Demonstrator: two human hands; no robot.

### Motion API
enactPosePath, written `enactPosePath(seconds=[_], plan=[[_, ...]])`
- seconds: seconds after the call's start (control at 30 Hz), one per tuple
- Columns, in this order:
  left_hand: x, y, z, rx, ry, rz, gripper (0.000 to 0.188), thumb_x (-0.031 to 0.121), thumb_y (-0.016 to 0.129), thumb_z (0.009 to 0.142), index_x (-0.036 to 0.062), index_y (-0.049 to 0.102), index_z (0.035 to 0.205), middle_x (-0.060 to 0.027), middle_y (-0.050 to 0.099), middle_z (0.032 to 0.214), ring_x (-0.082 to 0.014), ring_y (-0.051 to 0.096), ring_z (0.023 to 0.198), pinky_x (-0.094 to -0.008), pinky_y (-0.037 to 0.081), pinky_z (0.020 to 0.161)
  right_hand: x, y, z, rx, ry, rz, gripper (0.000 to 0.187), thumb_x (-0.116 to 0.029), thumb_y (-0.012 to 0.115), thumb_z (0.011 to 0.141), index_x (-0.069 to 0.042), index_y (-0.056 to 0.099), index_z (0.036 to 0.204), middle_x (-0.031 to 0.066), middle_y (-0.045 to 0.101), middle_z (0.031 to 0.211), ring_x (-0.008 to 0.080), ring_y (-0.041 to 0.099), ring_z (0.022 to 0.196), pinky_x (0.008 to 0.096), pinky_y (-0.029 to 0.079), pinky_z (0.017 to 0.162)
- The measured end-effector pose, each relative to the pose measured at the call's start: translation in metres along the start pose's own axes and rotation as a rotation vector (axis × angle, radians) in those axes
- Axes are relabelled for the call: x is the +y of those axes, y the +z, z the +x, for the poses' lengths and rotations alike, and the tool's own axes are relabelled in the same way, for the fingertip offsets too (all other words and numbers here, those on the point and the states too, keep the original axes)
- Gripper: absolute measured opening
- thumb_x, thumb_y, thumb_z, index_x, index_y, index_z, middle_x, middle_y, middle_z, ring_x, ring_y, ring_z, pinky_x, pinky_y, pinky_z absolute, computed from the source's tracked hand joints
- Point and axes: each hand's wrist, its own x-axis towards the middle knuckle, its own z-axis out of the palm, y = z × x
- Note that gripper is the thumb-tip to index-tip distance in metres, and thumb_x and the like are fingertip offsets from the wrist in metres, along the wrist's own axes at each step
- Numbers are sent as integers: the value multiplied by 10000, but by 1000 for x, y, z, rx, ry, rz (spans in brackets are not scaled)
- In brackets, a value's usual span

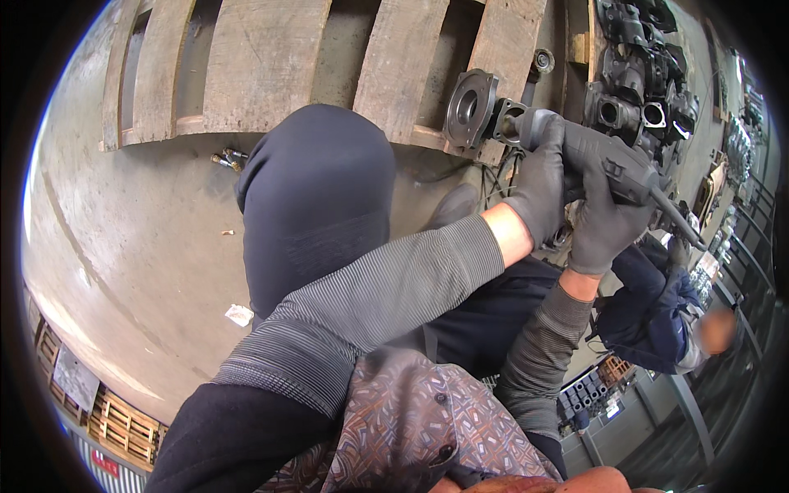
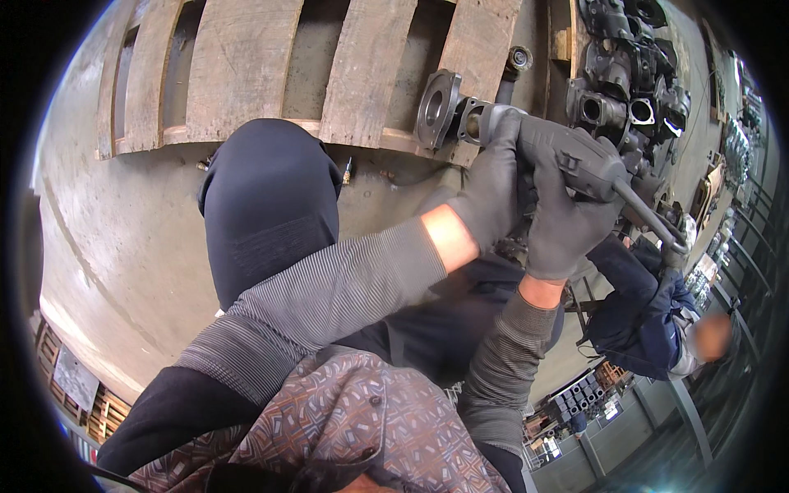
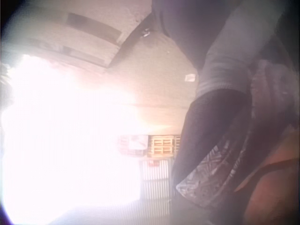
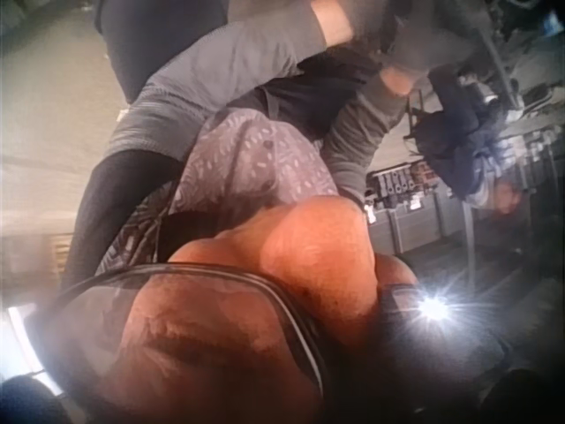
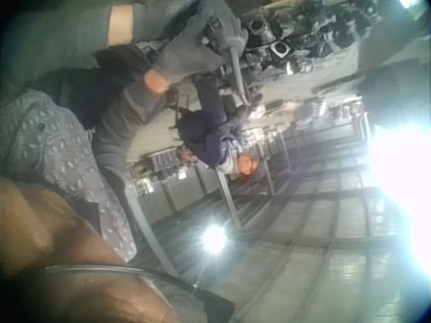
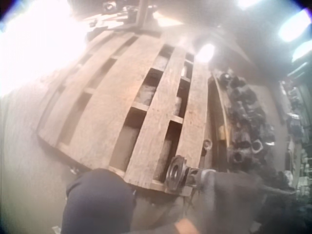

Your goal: The person sits on the floor and uses a handheld rotary tool with a wire brush to clean the interior and exterior surfaces of several metal engine parts. They pick up each part, rotate it to access different areas, and place it back on a wooden pallet after cleaning.

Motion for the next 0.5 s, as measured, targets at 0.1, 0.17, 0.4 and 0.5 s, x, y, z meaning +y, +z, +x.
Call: enactPosePath(seconds=[0.1, 0.17, 0.4, 0.5], plan=[[2, 7, -6, 70, -27, 67, 625, 615, 538, 1007, 74, 537, 1320, -119, 649, 1245, -245, 668, 1056, -401, 547, 940, -4, -3, 1, 24, -7, 13, 668, 15, 849, 799, 73, 484, 1355, 184, 651, 1256, 240, 654, 1136, 355, 548, 1002], [-6, 14, -13, 75, -9, 69, 611, 615, 540, 1006, 77, 556, 1297, -114, 663, 1216, -239, 679, 1033, -399, 557, 909, -9, -9, 0, 55, 13, 51, 660, 15, 849, 799, 74, 491, 1351, 188, 655, 1250, 241, 657, 1133, 356, 547, 1003], [-2, 15, -16, 77, -45, 54, 552, 568, 565, 1015, 75, 580, 1262, -102, 680, 1163, -233, 700, 985, -413, 573, 865, -12, -13, 0, 43, -81, -29, 628, 18, 827, 812, 90, 500, 1343, 193, 663, 1250, 249, 674, 1099, 374, 560, 985], [-2, 14, -15, 35, -27, 83, 568, 570, 562, 1016, 63, 578, 1270, -115, 682, 1169, -240, 701, 1007, -412, 571, 886, -12, -13, 1, 57, -84, 1, 621, 20, 823, 810, 91, 505, 1339, 183, 664, 1251, 240, 670, 1103, 370, 555, 990]])
